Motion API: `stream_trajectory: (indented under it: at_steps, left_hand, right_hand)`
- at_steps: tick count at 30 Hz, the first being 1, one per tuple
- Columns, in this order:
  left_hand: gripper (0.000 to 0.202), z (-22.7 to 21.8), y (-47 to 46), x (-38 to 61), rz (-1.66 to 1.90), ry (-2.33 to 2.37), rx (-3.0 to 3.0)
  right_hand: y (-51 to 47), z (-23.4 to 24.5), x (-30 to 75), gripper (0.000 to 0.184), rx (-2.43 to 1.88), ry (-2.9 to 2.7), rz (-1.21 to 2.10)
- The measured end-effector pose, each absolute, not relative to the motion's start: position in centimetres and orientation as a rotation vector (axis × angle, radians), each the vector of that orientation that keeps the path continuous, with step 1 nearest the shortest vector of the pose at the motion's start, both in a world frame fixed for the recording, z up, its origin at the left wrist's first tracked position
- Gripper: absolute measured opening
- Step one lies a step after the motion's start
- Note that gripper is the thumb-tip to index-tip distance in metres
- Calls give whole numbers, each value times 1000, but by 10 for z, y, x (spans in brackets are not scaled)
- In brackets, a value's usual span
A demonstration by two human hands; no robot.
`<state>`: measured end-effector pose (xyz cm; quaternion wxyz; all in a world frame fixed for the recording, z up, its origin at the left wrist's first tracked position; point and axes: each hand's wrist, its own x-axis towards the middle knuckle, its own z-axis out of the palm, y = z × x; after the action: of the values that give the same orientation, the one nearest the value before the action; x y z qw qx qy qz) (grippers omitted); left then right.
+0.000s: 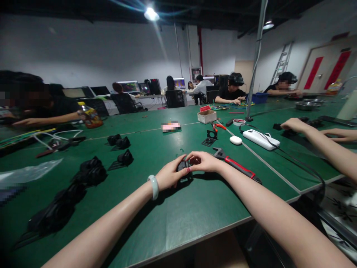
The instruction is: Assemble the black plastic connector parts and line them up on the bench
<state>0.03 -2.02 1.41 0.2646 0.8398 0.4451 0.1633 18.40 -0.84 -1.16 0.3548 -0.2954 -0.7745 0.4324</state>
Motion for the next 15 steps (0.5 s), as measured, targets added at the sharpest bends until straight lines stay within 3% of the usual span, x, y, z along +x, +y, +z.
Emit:
stream_trajectory:
  at_steps: [15]
  left_hand:
    - [59, 15, -22, -3, 533, 1216, 2238]
  right_hand:
    - [-4, -13, 181, 30, -934, -2131, 782]
